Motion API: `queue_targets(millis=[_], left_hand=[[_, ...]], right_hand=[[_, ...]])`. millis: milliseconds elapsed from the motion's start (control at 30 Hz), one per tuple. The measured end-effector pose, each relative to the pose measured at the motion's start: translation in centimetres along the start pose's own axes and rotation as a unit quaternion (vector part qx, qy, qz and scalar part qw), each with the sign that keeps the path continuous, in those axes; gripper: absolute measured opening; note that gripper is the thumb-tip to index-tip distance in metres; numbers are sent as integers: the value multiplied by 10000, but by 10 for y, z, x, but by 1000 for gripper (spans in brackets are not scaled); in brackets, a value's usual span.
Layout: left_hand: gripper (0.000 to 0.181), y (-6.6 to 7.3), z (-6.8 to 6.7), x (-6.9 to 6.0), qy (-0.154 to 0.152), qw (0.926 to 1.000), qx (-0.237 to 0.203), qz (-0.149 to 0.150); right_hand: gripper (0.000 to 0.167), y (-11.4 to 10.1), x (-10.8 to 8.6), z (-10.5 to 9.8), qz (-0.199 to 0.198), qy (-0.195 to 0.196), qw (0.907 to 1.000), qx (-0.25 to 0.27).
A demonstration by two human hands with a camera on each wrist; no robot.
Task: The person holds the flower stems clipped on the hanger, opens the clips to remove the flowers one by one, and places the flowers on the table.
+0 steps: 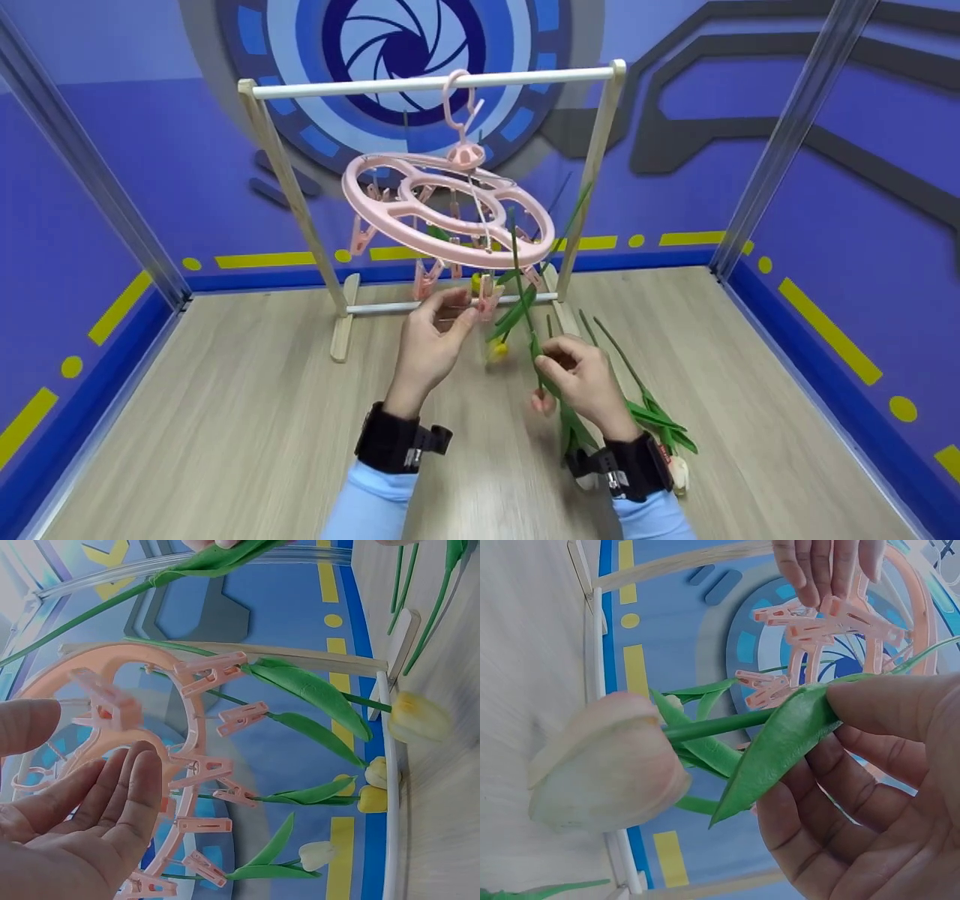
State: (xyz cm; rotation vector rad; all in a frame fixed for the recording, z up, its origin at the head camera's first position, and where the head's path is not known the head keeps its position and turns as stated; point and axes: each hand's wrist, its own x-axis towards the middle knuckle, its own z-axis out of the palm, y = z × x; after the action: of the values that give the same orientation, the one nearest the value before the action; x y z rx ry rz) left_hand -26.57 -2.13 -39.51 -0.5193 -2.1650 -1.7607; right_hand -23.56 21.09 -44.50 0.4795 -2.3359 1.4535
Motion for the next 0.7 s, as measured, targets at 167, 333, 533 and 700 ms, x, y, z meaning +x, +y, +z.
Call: queue_targets(millis=[167, 333, 533, 700], left_hand=[[34, 1, -5, -6, -106, 9999, 120, -54], [34, 1, -12, -15, -160, 9993, 321, 77], [33, 3, -20, -27, -46, 9959, 825, 371], [35, 4, -22, -38, 138, 9856, 1538, 687]], right_hand=[[8, -1, 0, -4, 99, 36, 9999, -23], [9, -3, -2, -9, 94, 102, 9999, -29], [11, -5, -5, -17, 71, 195, 9998, -3], [11, -8, -8, -23, 47, 278, 9996, -57]])
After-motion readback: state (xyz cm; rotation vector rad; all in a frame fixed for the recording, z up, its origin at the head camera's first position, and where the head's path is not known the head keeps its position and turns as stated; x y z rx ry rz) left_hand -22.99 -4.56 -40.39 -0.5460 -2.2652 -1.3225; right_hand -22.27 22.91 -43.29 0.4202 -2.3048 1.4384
